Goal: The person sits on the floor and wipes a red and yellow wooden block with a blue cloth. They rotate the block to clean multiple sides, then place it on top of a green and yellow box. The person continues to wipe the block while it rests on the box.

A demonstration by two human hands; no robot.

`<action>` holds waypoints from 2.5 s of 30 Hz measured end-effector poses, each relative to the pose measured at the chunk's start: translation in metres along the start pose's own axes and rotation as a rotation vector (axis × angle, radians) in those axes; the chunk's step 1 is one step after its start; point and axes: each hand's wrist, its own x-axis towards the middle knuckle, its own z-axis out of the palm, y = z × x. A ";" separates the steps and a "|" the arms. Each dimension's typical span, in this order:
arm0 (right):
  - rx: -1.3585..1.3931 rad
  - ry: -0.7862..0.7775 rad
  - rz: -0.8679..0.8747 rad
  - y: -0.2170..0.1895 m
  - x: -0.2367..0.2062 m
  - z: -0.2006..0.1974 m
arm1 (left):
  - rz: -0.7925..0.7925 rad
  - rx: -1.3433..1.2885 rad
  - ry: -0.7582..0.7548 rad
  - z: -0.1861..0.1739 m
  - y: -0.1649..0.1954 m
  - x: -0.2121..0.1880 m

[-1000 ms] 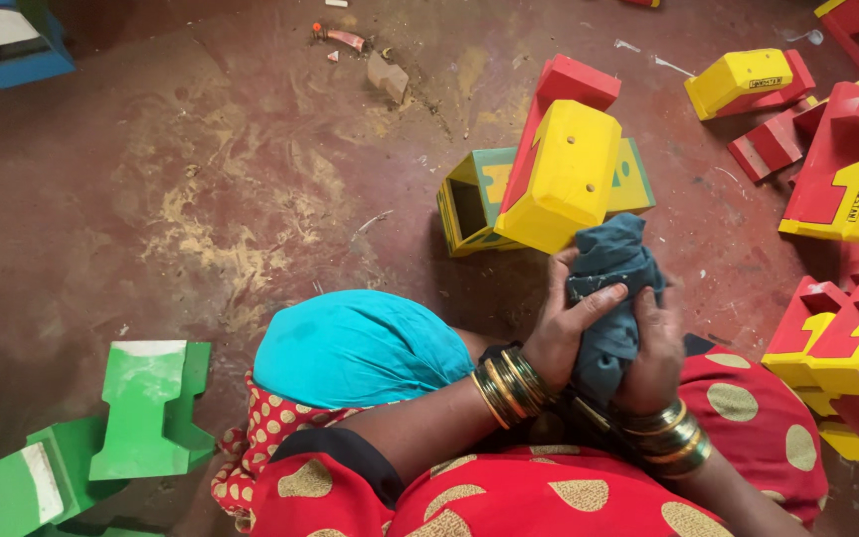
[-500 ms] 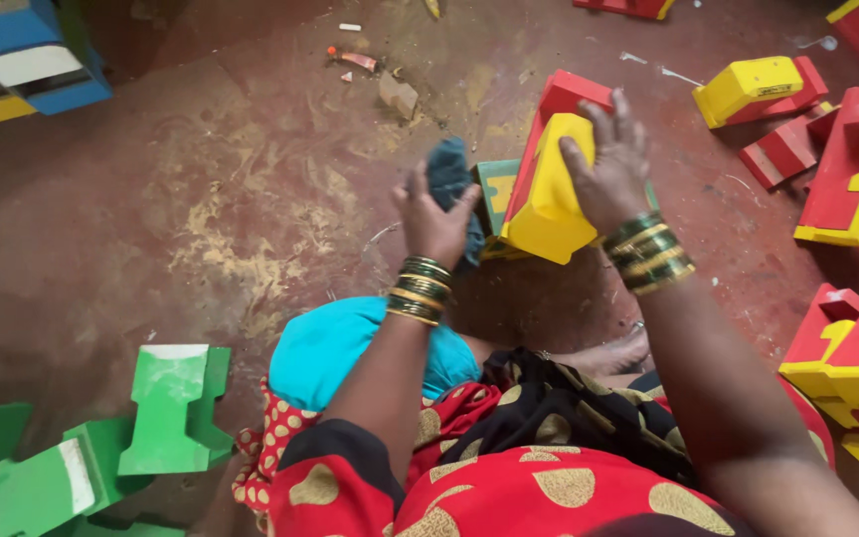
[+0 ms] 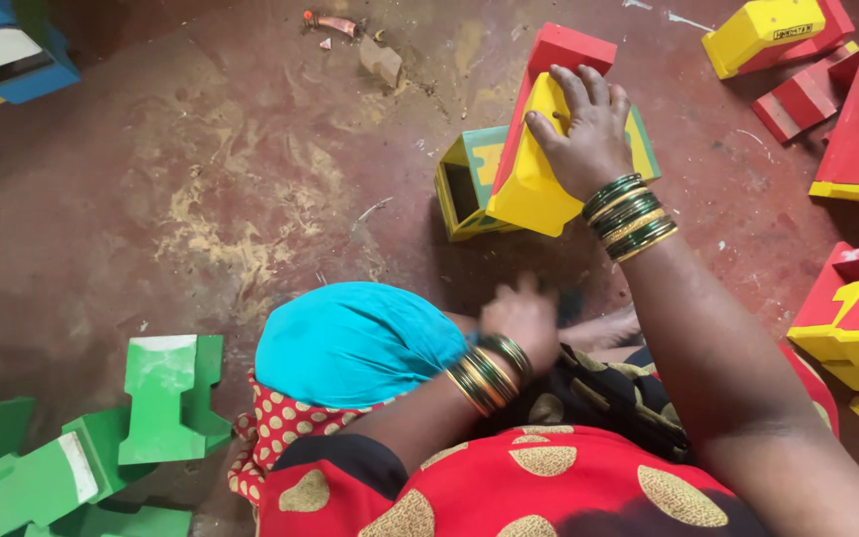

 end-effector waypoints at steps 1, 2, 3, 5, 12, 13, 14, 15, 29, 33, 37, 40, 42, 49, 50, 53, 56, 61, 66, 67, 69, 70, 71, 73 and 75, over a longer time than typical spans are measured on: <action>0.001 0.010 -0.013 0.001 -0.002 0.000 | -0.061 -0.009 0.024 -0.006 -0.004 0.003; -0.001 0.024 -0.029 0.002 -0.002 0.000 | -0.119 -0.018 0.052 -0.017 -0.015 0.013; -0.004 0.039 -0.043 0.004 -0.004 0.000 | -0.175 -0.027 0.080 -0.029 -0.028 0.021; -0.006 0.034 -0.045 0.006 -0.004 0.001 | -0.260 -0.101 0.175 -0.049 -0.054 0.032; 0.045 0.042 -0.029 0.010 -0.002 0.005 | -0.137 0.126 0.639 -0.053 -0.089 0.052; 0.026 0.043 -0.039 0.009 -0.002 0.005 | -0.107 0.244 0.586 -0.043 -0.082 0.056; 0.005 0.049 -0.048 0.009 -0.003 0.005 | -0.137 0.189 0.551 -0.027 -0.068 0.054; -0.018 0.055 -0.056 0.009 -0.003 0.005 | -0.166 0.132 0.514 -0.009 -0.053 0.047; 0.030 0.067 -0.046 0.012 -0.002 0.006 | -0.169 -0.117 0.602 -0.060 -0.093 0.050; 0.069 0.087 -0.020 0.012 -0.002 0.007 | -0.197 -0.080 0.914 -0.077 -0.104 0.058; 0.028 0.066 0.002 0.015 0.000 0.011 | -0.097 -0.041 0.693 -0.016 -0.037 0.046; -0.040 0.011 0.018 0.018 0.006 0.012 | 0.036 -0.103 0.388 0.002 -0.024 0.034; -0.034 0.020 -0.034 0.017 0.004 0.010 | 0.053 -0.241 0.229 -0.006 -0.020 0.028; 0.263 0.337 -0.262 -0.010 -0.111 -0.020 | 0.087 -0.365 0.411 -0.088 -0.040 0.002; 0.239 0.321 -0.357 -0.015 -0.133 -0.022 | 0.057 -0.396 0.425 -0.090 -0.040 0.000; 0.209 0.244 -0.497 -0.021 -0.167 -0.022 | 0.151 -0.527 0.539 -0.076 -0.032 0.003; 0.396 0.162 -0.356 -0.018 -0.179 -0.018 | 0.332 -0.958 0.456 -0.040 -0.012 0.015; 0.461 0.047 -0.047 0.008 -0.191 -0.018 | 0.232 -1.738 -0.040 0.001 -0.010 0.022; 0.383 0.199 -0.261 0.048 -0.184 -0.022 | 0.415 -1.278 0.302 0.013 -0.001 0.029; 0.282 0.197 -0.352 0.052 -0.183 -0.023 | 0.278 -1.341 0.225 0.013 0.000 0.032; 0.076 0.191 -0.542 0.057 -0.179 -0.025 | 0.006 -1.447 0.074 0.013 -0.004 0.039; 0.059 0.170 -0.515 0.057 -0.178 -0.025 | 0.012 -1.554 0.057 0.014 -0.007 0.041; 0.041 0.150 -0.490 0.055 -0.176 -0.025 | 0.019 -1.661 0.043 0.016 -0.010 0.043; 0.044 0.106 -0.397 0.052 -0.172 -0.025 | 0.020 -1.802 0.088 0.021 -0.012 0.048; 0.090 0.060 -0.257 0.051 -0.166 -0.024 | 0.006 -1.861 0.207 0.029 -0.011 0.052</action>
